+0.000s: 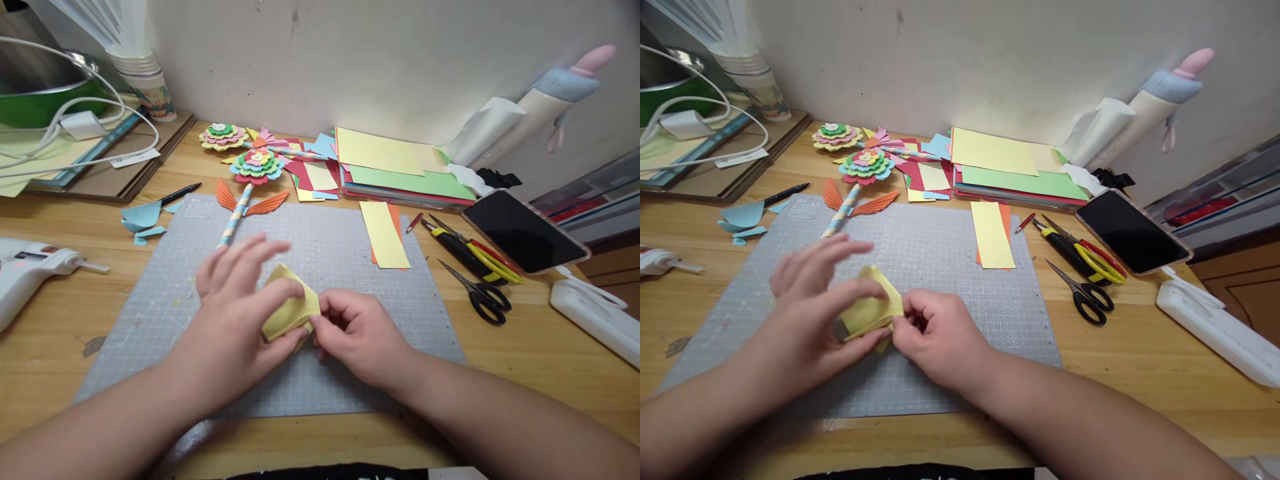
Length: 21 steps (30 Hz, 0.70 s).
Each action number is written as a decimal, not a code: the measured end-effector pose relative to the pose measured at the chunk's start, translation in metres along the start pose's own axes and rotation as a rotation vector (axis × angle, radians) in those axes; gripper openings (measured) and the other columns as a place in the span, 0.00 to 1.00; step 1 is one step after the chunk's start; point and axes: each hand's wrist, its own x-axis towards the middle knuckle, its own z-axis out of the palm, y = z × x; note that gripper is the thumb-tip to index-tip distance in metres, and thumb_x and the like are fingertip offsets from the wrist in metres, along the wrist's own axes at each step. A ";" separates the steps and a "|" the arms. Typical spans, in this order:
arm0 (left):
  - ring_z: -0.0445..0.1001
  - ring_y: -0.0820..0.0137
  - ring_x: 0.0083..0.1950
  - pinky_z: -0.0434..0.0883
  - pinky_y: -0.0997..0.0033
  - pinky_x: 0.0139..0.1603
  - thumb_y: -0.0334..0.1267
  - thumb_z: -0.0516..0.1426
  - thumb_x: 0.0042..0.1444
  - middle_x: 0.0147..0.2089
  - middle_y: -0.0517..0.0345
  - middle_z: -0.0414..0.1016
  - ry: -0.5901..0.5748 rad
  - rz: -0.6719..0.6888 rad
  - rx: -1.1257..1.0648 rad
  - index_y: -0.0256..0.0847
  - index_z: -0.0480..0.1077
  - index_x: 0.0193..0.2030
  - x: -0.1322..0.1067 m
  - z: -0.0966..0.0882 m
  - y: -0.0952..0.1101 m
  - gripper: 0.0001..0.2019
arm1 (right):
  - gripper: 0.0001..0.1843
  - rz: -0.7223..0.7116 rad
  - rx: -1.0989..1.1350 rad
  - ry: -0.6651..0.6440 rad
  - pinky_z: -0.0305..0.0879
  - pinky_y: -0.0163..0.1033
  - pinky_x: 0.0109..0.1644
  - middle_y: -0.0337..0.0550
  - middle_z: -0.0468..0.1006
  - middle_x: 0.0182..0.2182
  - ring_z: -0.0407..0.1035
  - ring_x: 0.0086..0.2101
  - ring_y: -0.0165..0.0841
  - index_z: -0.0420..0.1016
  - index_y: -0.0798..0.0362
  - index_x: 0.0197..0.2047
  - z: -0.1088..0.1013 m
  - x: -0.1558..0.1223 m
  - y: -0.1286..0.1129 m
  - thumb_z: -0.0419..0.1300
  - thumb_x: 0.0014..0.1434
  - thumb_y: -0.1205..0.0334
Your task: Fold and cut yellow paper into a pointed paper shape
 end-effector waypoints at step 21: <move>0.70 0.69 0.36 0.58 0.63 0.43 0.38 0.58 0.61 0.31 0.64 0.72 -0.153 -0.137 -0.454 0.44 0.73 0.27 0.001 -0.001 0.001 0.10 | 0.10 -0.127 0.039 -0.037 0.65 0.36 0.36 0.39 0.75 0.31 0.68 0.32 0.31 0.76 0.50 0.38 -0.001 -0.003 0.000 0.55 0.65 0.58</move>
